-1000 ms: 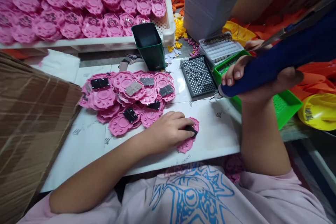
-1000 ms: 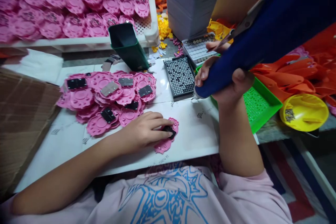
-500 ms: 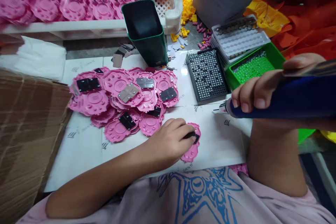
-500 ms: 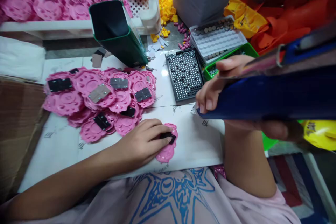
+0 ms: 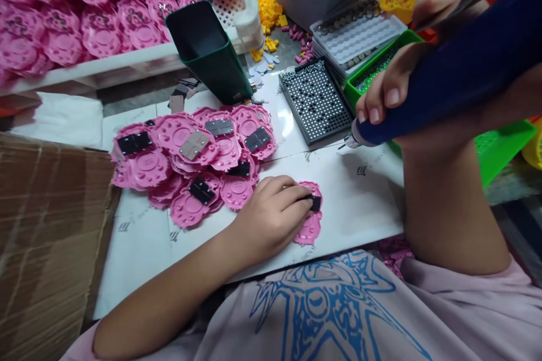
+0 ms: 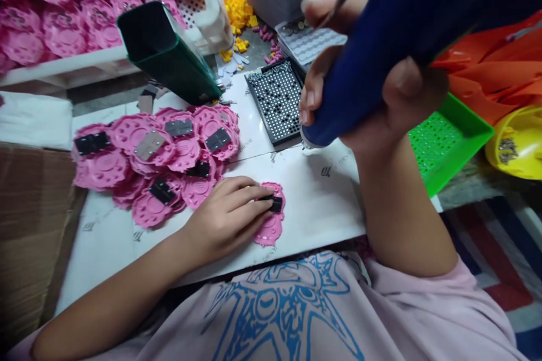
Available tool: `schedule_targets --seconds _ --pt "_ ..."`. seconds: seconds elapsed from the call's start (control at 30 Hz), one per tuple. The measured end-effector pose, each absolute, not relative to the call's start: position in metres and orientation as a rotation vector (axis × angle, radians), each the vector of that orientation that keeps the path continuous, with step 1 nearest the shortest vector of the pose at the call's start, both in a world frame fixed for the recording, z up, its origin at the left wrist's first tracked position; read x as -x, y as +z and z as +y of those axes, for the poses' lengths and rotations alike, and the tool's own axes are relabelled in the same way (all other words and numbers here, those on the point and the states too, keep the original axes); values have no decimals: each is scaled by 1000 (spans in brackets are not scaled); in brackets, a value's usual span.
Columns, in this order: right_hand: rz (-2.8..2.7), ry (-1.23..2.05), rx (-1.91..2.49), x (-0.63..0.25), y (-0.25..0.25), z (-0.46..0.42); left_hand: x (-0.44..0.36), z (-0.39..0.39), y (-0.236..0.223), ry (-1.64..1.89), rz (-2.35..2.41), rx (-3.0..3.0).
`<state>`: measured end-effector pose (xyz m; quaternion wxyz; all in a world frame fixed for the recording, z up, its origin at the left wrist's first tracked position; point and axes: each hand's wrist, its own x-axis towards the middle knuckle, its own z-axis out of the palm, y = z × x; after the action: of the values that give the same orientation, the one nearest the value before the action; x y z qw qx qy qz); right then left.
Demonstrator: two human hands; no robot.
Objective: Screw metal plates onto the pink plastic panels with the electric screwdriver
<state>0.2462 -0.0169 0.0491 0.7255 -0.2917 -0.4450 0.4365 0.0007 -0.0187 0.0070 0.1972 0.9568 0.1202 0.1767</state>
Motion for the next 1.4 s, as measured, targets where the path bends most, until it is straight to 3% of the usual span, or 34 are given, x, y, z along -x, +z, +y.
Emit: schedule_targets --seconds 0.27,0.53,0.93,1.17,1.4 --pt "-1281 819 563 -264 27 -3 0 -14 9 403 358 -2597" --pt "-1114 933 885 -253 46 -22 0 -13 7 432 306 -2611" --pt "-1141 894 683 -252 48 -17 -3 -17 3 363 330 -2626" --pt "-812 408 806 -230 60 1 -6 -20 -4 466 342 -2616" --pt "-922 307 835 -223 43 19 -8 -21 -9 523 443 -2605"
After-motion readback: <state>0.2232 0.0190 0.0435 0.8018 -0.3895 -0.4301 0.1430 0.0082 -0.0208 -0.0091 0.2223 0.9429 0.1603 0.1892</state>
